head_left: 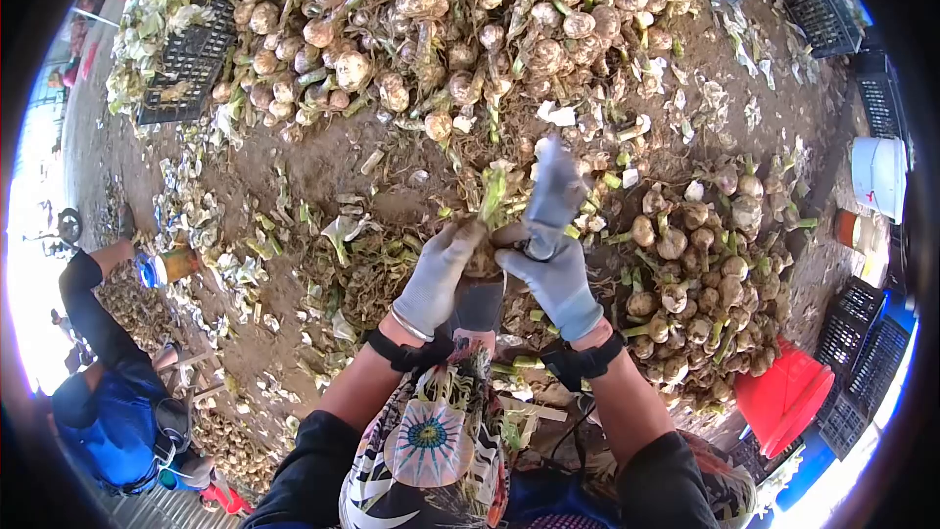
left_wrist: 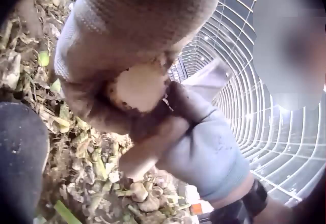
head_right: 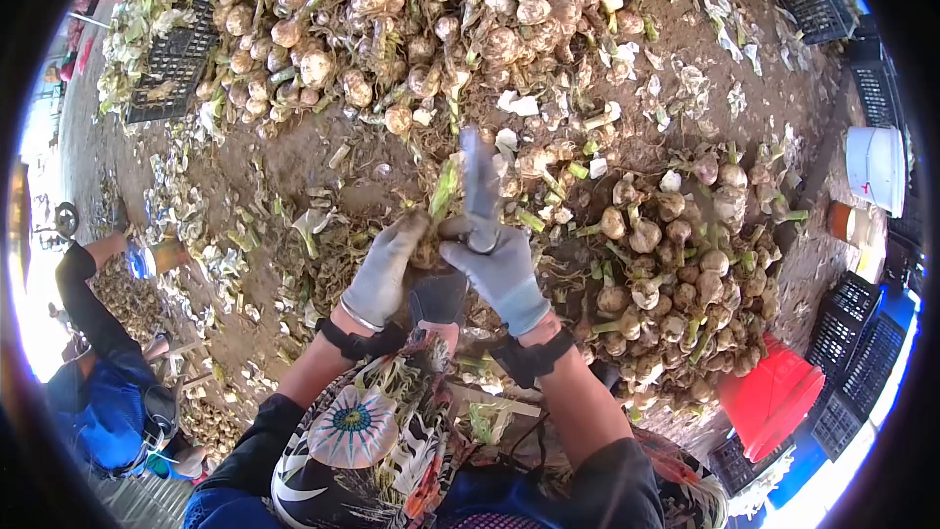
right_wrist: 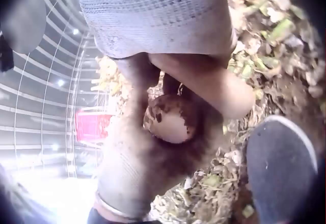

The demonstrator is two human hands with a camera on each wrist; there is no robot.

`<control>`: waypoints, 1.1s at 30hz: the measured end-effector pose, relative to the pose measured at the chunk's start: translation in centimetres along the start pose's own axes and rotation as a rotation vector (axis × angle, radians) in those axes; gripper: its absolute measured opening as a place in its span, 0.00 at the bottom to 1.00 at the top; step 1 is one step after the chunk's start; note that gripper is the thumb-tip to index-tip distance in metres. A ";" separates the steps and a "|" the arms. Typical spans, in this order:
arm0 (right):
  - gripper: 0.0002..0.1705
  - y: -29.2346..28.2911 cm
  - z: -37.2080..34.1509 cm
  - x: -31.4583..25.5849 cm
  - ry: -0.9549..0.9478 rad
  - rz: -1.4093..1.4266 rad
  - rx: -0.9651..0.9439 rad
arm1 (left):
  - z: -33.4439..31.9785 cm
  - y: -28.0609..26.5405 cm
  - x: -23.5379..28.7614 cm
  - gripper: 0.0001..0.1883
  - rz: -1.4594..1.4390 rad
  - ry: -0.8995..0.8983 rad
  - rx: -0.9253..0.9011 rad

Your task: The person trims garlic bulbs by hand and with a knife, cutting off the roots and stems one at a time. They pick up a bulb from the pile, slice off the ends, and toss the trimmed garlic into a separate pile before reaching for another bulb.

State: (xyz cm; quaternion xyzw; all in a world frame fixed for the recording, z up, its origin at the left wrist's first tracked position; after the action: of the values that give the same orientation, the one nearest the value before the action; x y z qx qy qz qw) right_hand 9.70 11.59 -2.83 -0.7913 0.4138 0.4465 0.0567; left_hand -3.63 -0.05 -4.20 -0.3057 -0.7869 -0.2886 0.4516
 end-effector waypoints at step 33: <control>0.16 -8.5 -2.5 9.5 0.410 -0.451 0.238 | 6.6 8.7 5.9 0.16 0.510 0.060 -0.061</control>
State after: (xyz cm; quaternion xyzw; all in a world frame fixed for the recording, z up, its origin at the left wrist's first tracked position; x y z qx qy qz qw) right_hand 19.81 10.21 -10.88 -0.9243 0.2803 0.2025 0.1616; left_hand -3.13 11.69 -0.24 -0.4992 -0.6614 -0.1980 0.5236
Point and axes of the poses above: each hand's wrist, its own z-axis towards the middle knuckle, its own y-axis out of the palm, x = y × z, the point moved 1 cm from there along z, towards the middle knuckle, and after that the axes turned 9 degrees about y, right-handed, at the moved point
